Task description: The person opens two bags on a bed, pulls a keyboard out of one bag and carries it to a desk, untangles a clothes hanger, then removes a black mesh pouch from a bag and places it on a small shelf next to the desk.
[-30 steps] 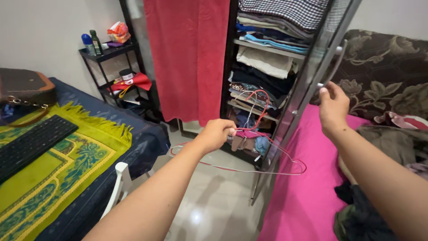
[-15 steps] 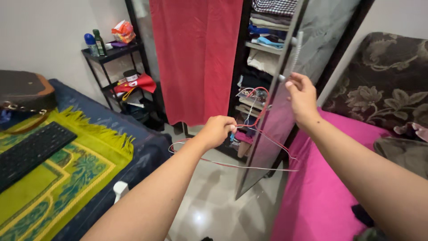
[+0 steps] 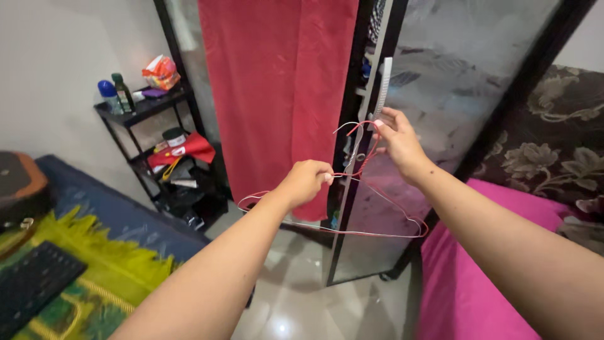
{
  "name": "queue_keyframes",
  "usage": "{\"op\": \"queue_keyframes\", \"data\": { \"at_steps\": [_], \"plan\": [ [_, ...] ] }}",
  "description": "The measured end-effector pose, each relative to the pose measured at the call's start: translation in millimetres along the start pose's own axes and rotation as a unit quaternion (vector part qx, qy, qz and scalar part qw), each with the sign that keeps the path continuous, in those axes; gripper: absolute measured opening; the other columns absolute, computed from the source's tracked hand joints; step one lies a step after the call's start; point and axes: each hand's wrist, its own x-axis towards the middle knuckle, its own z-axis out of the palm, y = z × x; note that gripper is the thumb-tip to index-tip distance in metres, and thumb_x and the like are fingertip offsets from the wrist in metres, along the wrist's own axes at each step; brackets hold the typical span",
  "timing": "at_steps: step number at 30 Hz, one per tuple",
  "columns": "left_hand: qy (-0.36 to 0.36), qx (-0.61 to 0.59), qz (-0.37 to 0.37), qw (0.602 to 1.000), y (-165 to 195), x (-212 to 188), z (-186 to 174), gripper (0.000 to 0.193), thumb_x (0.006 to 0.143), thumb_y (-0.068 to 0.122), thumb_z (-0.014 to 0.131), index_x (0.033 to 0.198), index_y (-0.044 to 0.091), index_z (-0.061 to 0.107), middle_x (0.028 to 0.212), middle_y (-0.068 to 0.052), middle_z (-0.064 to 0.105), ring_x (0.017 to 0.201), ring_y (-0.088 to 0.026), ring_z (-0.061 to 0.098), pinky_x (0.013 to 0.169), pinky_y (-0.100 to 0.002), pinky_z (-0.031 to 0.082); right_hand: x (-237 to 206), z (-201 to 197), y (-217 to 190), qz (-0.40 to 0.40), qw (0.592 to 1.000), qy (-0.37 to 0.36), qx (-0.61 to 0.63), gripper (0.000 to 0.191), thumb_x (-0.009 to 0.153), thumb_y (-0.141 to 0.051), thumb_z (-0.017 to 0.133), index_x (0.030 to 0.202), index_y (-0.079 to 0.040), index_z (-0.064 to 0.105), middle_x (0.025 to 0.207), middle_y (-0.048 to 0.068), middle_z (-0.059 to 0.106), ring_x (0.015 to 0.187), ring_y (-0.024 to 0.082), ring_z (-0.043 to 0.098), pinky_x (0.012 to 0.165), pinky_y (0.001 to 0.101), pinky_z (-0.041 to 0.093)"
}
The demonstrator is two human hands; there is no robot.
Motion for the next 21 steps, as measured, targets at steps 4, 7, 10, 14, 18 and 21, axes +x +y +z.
{"op": "queue_keyframes", "data": {
  "at_steps": [4,7,10,14,18,21],
  "plan": [
    [-0.018,0.010,-0.009,1.000,-26.6,39.4,-22.3,0.013,0.092,0.014,0.063,0.091,0.004,0.072,0.079,-0.014,0.071,0.076,-0.028,0.068,0.075,-0.040,0.053,42.5,16.5,5.3,0.019,1.000,0.004,-0.001,0.051,0.101,-0.033,0.055,0.148,-0.015,0.045,0.133,0.002,0.058,0.104,0.017,0.059,0.084,0.0404,0.055],
    [-0.023,0.013,0.005,1.000,-37.8,63.4,-28.7,0.013,0.093,0.014,0.063,0.089,0.004,0.072,0.078,-0.014,0.071,0.076,-0.027,0.068,0.075,-0.040,0.053,60.8,17.8,9.9,0.042,0.999,0.015,-0.016,0.054,0.100,-0.036,0.051,0.150,-0.018,0.042,0.136,-0.002,0.057,0.106,0.017,0.061,0.084,0.0402,0.055],
    [-0.013,-0.002,0.048,0.999,-51.4,86.8,-28.8,0.013,0.092,0.014,0.064,0.088,0.005,0.073,0.077,-0.012,0.072,0.075,-0.023,0.068,0.074,-0.038,0.053,72.8,14.6,20.4,0.047,0.999,0.010,-0.017,0.052,0.101,-0.039,0.051,0.148,-0.017,0.047,0.130,0.005,0.061,0.104,0.021,0.061,0.083,0.0407,0.054],
    [-0.038,-0.005,0.005,0.999,-61.5,120.6,-19.7,0.015,0.095,0.016,0.064,0.089,0.005,0.073,0.071,-0.012,0.067,0.068,-0.022,0.063,0.066,-0.038,0.051,65.9,-5.1,41.0,0.089,0.995,-0.019,-0.028,0.054,0.105,-0.050,0.046,0.130,-0.006,0.064,0.110,0.011,0.073,0.096,0.020,0.070,0.080,0.0361,0.055],
    [-0.054,-0.002,0.050,0.997,-68.6,154.5,-5.2,0.016,0.096,0.017,0.063,0.089,0.006,0.073,0.069,-0.009,0.066,0.065,-0.018,0.061,0.063,-0.036,0.050,58.0,-26.1,62.6,0.103,0.994,-0.036,0.019,0.057,0.106,-0.048,0.047,0.119,0.003,0.069,0.094,0.015,0.076,0.082,0.021,0.073,0.078,0.0322,0.058],
    [-0.068,-0.020,0.049,0.996,-70.3,180.3,13.9,0.016,0.095,0.016,0.064,0.088,0.006,0.074,0.070,-0.007,0.066,0.066,-0.016,0.060,0.062,-0.035,0.049,57.0,-45.5,75.9,0.077,0.993,-0.048,-0.073,0.047,0.106,-0.039,0.048,0.123,0.000,0.069,0.092,0.009,0.075,0.079,0.016,0.071,0.075,0.0293,0.058]
  ]
}}
